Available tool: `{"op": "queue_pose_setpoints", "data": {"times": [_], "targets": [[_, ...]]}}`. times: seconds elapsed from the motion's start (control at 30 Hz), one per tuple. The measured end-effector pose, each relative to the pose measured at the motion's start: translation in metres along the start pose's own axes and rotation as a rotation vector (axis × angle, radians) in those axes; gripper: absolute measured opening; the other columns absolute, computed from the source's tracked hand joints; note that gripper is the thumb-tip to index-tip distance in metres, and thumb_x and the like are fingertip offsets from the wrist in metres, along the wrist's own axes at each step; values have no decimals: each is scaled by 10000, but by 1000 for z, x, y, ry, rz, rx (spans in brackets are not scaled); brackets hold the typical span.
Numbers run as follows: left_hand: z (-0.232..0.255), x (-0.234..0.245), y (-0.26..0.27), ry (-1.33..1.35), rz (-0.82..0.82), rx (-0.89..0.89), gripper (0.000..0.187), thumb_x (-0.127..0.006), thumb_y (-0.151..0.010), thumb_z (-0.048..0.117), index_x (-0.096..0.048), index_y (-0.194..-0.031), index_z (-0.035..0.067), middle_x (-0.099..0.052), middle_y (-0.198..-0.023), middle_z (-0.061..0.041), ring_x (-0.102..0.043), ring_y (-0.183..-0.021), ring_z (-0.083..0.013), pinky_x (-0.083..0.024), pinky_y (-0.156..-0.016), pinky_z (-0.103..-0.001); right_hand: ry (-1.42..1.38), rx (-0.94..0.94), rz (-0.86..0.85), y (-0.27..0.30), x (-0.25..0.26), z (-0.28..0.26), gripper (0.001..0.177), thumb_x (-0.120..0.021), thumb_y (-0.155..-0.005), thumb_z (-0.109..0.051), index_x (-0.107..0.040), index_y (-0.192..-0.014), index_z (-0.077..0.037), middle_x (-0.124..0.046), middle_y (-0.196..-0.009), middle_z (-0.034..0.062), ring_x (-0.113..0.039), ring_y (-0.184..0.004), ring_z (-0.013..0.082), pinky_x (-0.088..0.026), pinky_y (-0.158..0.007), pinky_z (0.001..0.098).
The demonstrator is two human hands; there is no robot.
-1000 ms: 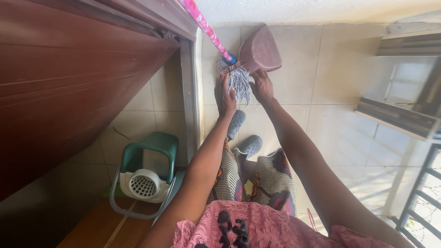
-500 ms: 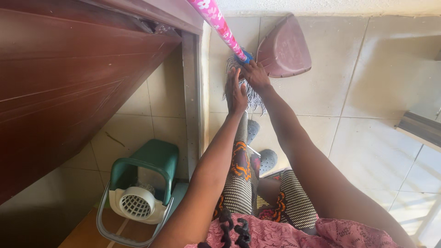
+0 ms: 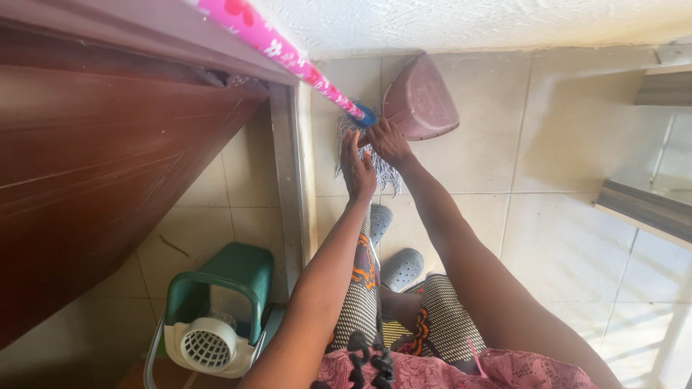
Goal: The person mops a balcony floor using a mop and a bucket of water, then ties up a black trash bag and moves a plastic tray.
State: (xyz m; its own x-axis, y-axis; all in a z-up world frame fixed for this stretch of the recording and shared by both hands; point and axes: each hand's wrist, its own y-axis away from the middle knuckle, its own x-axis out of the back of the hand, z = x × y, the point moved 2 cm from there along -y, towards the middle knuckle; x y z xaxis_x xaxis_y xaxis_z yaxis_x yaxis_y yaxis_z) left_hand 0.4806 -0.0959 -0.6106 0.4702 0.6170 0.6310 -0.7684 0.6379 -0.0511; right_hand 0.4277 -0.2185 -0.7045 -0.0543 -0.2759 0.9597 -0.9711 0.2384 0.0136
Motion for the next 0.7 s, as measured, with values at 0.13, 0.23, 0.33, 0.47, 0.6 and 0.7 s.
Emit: {"op": "queue_pose_setpoints", "data": {"times": [0.13, 0.23, 0.33, 0.47, 0.6, 0.7], "targets": [[53, 14, -5, 59, 8, -71, 617, -392, -1094, 418, -340, -1575, 35, -396, -1605, -235, -373, -1516, -417, -299, -1261, -512, -142, -76, 235, 25, 96, 3, 405, -598, -886, -126, -553, -1274, -20, -610, -1179, 133, -549, -1058, 326, -471, -894, 450], [112, 28, 4, 177, -77, -21, 686, -414, -1089, 403, -237, -1601, -18, -276, -1640, -287, -275, -1532, -442, -238, -1250, -515, -289, -311, 390, 61, 179, 8, 377, -614, -902, 45, -547, -1254, -73, -652, -1119, 62, -583, -1077, 295, -500, -930, 451], [176, 47, 12, 161, -140, -82, 666, -421, -1106, 353, -202, -1620, -9, -285, -1665, -256, -254, -1569, -421, -215, -1291, -509, -548, -611, 687, 110, 251, 5, 465, -668, -834, 118, -532, -1260, -10, -642, -1183, 141, -597, -1073, 315, -527, -859, 390], [284, 85, 33, 149, -221, -98, 661, -437, -1036, 222, -223, -1621, 2, -282, -1671, -242, -254, -1574, -399, -209, -1293, -509, -1013, -821, 1056, 197, 337, -6, 455, -625, -860, 145, -530, -1273, -19, -671, -1160, 91, -671, -1098, 190, -535, -986, 331], [396, 120, 57, 158, -314, -222, 651, -460, -1033, 146, -202, -1612, -3, -261, -1662, -246, -225, -1562, -410, -187, -1276, -531, -1186, -1056, 1219, 280, 423, -39, 374, -648, -858, 133, -581, -1199, -3, -683, -1150, 97, -668, -1029, 148, -553, -906, 283], [465, 139, 88, 163, -429, -337, 660, -433, -1019, 112, -194, -1626, 11, -255, -1676, -232, -220, -1578, -413, -202, -1287, -543, -1250, -1135, 1346, 336, 479, -71, 392, -668, -835, 133, -573, -1185, -18, -689, -1160, 95, -658, -999, 133, -546, -837, 262]]}}
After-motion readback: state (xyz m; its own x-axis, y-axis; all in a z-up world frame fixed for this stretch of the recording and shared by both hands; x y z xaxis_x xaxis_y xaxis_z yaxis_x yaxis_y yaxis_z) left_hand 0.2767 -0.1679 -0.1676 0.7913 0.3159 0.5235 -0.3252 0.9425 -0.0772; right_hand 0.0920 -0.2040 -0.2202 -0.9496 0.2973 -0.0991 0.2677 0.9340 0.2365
